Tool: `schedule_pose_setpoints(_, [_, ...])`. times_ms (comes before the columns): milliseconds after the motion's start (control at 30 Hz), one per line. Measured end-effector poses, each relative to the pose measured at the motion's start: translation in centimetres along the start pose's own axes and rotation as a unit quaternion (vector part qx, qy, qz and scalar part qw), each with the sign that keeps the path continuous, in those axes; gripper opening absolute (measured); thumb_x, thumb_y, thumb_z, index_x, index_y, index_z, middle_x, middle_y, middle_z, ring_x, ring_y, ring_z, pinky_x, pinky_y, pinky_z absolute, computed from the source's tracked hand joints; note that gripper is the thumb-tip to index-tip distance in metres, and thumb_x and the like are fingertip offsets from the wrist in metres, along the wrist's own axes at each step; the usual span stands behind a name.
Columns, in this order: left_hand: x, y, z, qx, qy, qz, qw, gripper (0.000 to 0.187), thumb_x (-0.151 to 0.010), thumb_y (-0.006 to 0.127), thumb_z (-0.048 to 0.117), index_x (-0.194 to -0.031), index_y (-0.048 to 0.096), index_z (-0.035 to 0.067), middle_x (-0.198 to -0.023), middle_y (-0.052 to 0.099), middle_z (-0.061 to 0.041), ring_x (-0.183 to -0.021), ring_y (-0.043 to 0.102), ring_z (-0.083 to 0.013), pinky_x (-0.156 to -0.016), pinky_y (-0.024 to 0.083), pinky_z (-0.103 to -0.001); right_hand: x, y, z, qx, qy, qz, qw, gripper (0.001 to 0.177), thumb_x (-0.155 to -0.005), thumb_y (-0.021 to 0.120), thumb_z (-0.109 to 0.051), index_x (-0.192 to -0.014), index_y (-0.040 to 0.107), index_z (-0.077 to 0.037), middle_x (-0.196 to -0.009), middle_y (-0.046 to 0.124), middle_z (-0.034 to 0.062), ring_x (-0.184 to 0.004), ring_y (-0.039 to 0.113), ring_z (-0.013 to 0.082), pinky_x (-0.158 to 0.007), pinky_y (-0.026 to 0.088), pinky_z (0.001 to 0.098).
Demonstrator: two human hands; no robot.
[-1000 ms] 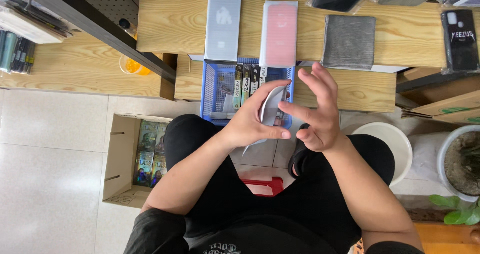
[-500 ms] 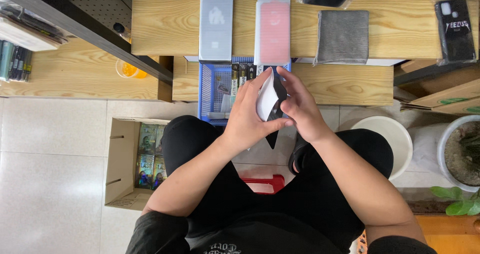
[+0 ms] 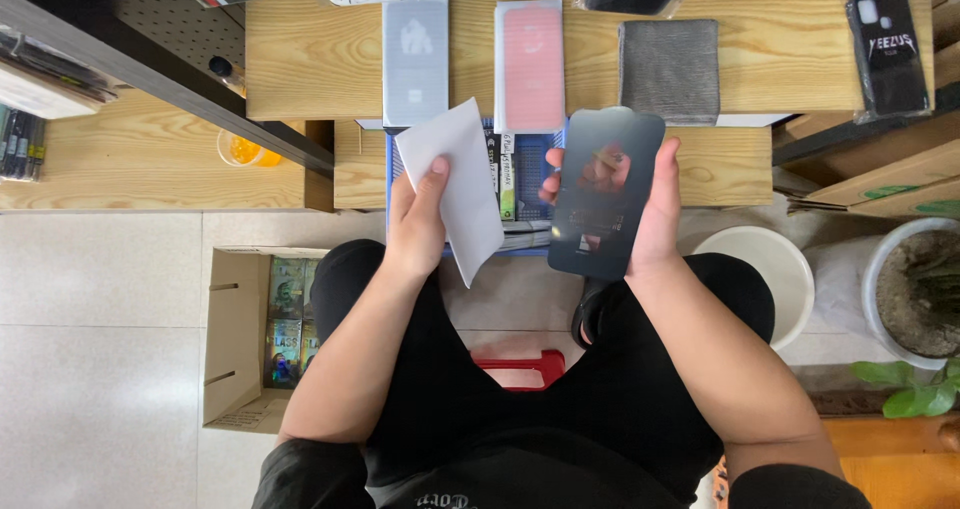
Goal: The person sits on a low stool and wipes a rectangular box with a gray cloth. They then open a plastic bottle and pour its contents into a cup. Finally, they open several small packages to reveal phone cases and examine them.
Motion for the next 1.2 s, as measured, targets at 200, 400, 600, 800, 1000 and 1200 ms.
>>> schedule_pose_setpoints(200, [-0.2,0.8,1.9,-0.084,0.05,-0.018,0.995,0.014,-0.1,0.055,0.018,-0.099,0.06,0.004,-0.075,0.07,-0.012,-0.066,0.07,-0.019,-0.054,0.06,-0.035,2.0,3.3,-0.8,0.012,-0.032,-0.021,0.999,0.072,-0.078,0.054,-0.071,-0.096,0.071,-0.004,-0.089,0.072,0.0186,-0.083,0.073,0.0326,-0.085,0.06,0.0453])
schedule_pose_setpoints(400, [0.3,1.9,3.9,-0.113,0.035,0.014,0.993,0.01,-0.091,0.068,0.01,-0.09,0.062,0.002,-0.068,0.066,-0.011,-0.063,0.068,-0.0172,-0.056,0.058,-0.031,0.3,-1.2,-0.1,0.088,-0.084,-0.099,0.988,0.084,-0.081,0.048,-0.075,-0.117,0.064,-0.001,-0.113,0.067,0.0264,-0.102,0.069,0.039,-0.094,0.055,0.0541])
schedule_pose_setpoints(600, [0.4,2.2,4.3,-0.13,0.034,0.022,0.991,0.013,-0.091,0.069,0.011,-0.087,0.064,0.001,-0.066,0.066,-0.012,-0.062,0.068,-0.0167,-0.055,0.057,-0.031,0.0,-2.2,0.3,0.07,-0.063,-0.08,0.992,0.076,-0.085,0.045,-0.071,-0.113,0.064,-0.004,-0.109,0.069,0.0224,-0.1,0.069,0.0382,-0.095,0.055,0.0548])
schedule_pose_setpoints(800, [0.4,2.1,4.0,-0.134,0.04,0.039,0.989,0.018,-0.094,0.068,0.017,-0.084,0.064,0.001,-0.064,0.065,-0.012,-0.062,0.066,-0.0162,-0.056,0.056,-0.03,0.5,0.2,-0.9,0.12,-0.038,0.011,0.992,0.078,-0.081,0.044,-0.073,-0.111,0.065,-0.004,-0.108,0.07,0.0215,-0.094,0.071,0.0352,-0.083,0.061,0.0477])
schedule_pose_setpoints(1000, [0.4,2.1,4.1,-0.156,0.042,0.043,0.986,0.02,-0.093,0.07,0.018,-0.082,0.065,0.002,-0.062,0.065,-0.013,-0.06,0.065,-0.0154,-0.054,0.055,-0.03,0.3,0.6,-1.1,0.149,-0.03,0.031,0.988,0.081,-0.08,0.039,-0.075,-0.117,0.065,-0.007,-0.107,0.071,0.0182,-0.09,0.072,0.0299,-0.079,0.062,0.0446])
schedule_pose_setpoints(1200, [0.7,1.8,3.1,-0.204,0.099,0.053,0.972,0.02,-0.089,0.074,0.013,-0.077,0.064,0.0,-0.061,0.063,-0.014,-0.057,0.063,-0.0162,-0.05,0.052,-0.029,-0.1,-0.6,-0.7,0.117,-0.021,0.006,0.993,0.083,-0.078,0.044,-0.076,-0.115,0.064,-0.005,-0.114,0.068,0.0209,-0.094,0.071,0.0331,-0.082,0.061,0.0438])
Point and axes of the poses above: each hand's wrist, its own x-axis away from the middle knuckle, its own y-axis out of the palm, z = x × y, the point moved 4 cm from there along -x, towards the middle knuckle
